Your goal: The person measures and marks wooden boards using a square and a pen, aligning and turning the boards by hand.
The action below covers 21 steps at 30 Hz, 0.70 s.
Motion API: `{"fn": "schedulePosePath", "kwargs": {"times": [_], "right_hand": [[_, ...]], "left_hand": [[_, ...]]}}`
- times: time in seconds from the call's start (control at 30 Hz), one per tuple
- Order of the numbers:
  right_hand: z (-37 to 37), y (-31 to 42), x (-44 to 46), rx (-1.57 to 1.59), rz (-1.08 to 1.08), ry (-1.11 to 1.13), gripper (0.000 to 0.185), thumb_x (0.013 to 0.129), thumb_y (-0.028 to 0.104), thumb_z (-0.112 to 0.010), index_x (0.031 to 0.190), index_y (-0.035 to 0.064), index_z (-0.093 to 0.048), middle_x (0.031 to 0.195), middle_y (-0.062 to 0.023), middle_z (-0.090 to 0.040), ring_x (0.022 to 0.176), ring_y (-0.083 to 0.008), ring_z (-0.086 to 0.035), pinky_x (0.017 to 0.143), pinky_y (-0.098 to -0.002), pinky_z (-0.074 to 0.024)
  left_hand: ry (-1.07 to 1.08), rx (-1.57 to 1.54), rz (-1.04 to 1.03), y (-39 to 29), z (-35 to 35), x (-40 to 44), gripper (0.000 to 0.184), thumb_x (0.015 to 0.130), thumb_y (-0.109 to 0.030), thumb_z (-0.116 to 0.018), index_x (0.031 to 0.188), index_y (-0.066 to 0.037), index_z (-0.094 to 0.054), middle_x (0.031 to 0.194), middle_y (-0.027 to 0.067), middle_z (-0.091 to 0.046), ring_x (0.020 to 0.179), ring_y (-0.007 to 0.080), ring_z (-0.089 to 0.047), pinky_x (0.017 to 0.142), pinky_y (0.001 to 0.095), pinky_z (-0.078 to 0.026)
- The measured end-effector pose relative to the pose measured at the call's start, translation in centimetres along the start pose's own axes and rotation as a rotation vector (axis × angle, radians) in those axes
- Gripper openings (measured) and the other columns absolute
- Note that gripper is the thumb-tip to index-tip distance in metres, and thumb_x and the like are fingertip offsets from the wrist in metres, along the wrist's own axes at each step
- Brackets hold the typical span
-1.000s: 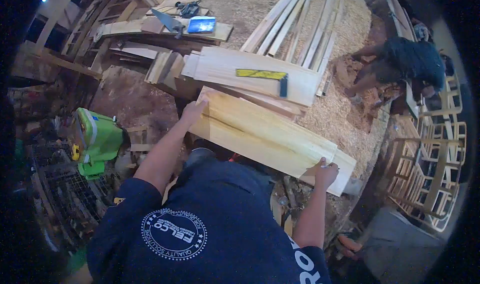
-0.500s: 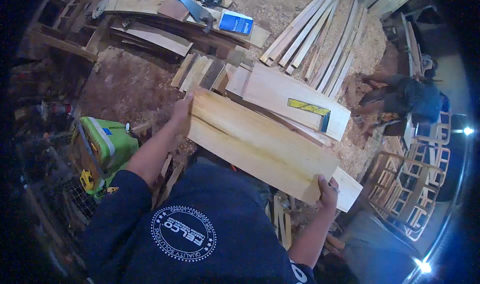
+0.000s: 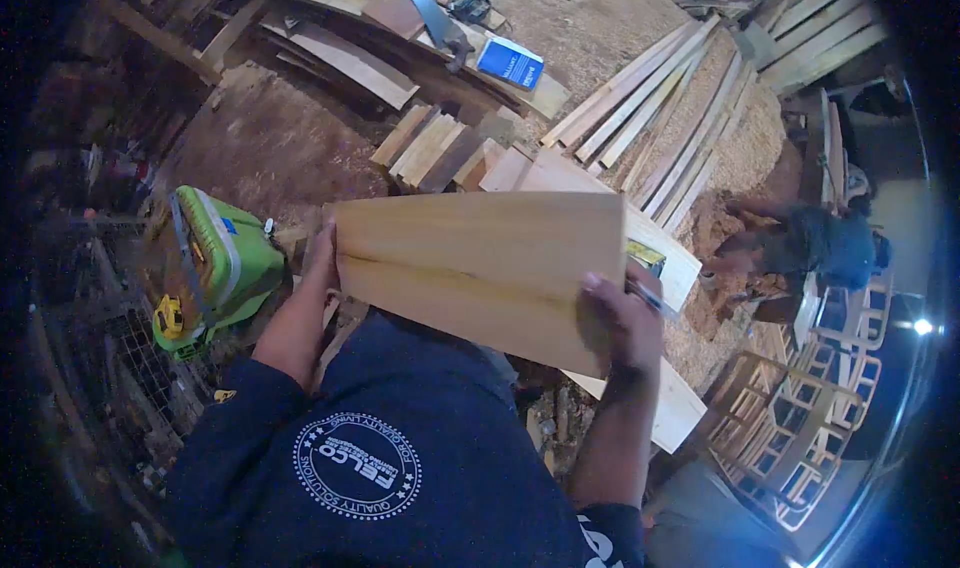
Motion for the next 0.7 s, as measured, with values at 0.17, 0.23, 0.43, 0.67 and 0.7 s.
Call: {"fn": "schedulePosePath", "kwargs": {"times": [0.17, 0.23, 0.43, 0.67, 0.7], "right_hand": [[-15.7, 2.9, 2.8, -0.534, 0.215, 0.364, 0.036, 0.091, 0.030, -0.074, 0.111, 0.0005, -0.071, 0.086, -0.0150, -0.073, 0.077, -0.0210, -0.069, 0.072, -0.0372, -0.0539], [-21.7, 0.1, 5.2, -0.583, 0.397, 0.442, 0.031, 0.089, 0.025, -0.074, 0.109, 0.0012, -0.070, 0.088, -0.0217, -0.072, 0.080, -0.0337, -0.072, 0.075, -0.0429, -0.0552], [-34.6, -8.7, 12.9, -0.820, 0.302, 0.532, 0.023, 0.081, 0.019, -0.075, 0.092, 0.0002, -0.066, 0.084, -0.0249, -0.069, 0.080, -0.0457, -0.068, 0.071, -0.0513, -0.0557], [-44.0, -13.4, 16.6, -0.928, 0.214, 0.776, 0.032, 0.079, 0.018, -0.076, 0.103, -0.0012, -0.068, 0.094, -0.0257, -0.072, 0.088, -0.0469, -0.070, 0.078, -0.0515, -0.0569], [-44.4, -13.8, 17.0, -0.857, 0.222, 0.811, 0.036, 0.080, 0.019, -0.076, 0.107, -0.0016, -0.068, 0.097, -0.0256, -0.072, 0.091, -0.0458, -0.070, 0.081, -0.0500, -0.0572]], "left_hand": [[-0.022, 0.495, -0.019, -11.0, -2.2, -7.7, 0.077, 0.098, -0.063, -0.053, 0.150, -0.005, -0.049, 0.140, 0.0141, -0.060, 0.129, 0.0232, -0.056, 0.103, 0.0404, -0.047], [0.184, 0.240, 0.054, -13.4, -4.2, -8.7, 0.080, 0.096, -0.067, -0.054, 0.152, -0.009, -0.048, 0.140, 0.0132, -0.059, 0.124, 0.0218, -0.056, 0.100, 0.0377, -0.048], [0.311, -0.026, 0.190, -18.9, -5.3, -11.7, 0.068, 0.096, -0.061, -0.063, 0.128, -0.001, -0.062, 0.110, 0.0072, -0.070, 0.097, 0.0141, -0.065, 0.068, 0.0268, -0.048], [-0.122, 0.288, 0.133, -20.0, -0.4, -3.7, 0.041, 0.088, -0.035, -0.067, 0.088, 0.006, -0.073, 0.074, 0.0146, -0.072, 0.062, 0.0245, -0.071, 0.057, 0.0395, -0.053], [-0.125, 0.347, 0.131, -18.4, 1.2, -1.8, 0.039, 0.086, -0.031, -0.066, 0.089, 0.008, -0.073, 0.076, 0.0176, -0.073, 0.065, 0.0270, -0.072, 0.059, 0.0404, -0.055]]}}
Point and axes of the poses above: each hand's wrist, its own x-axis towards the middle knuckle, its own z-axis out of the back of the hand, y = z × x, the point moved 5 cm from there along x, towards the middle knuckle
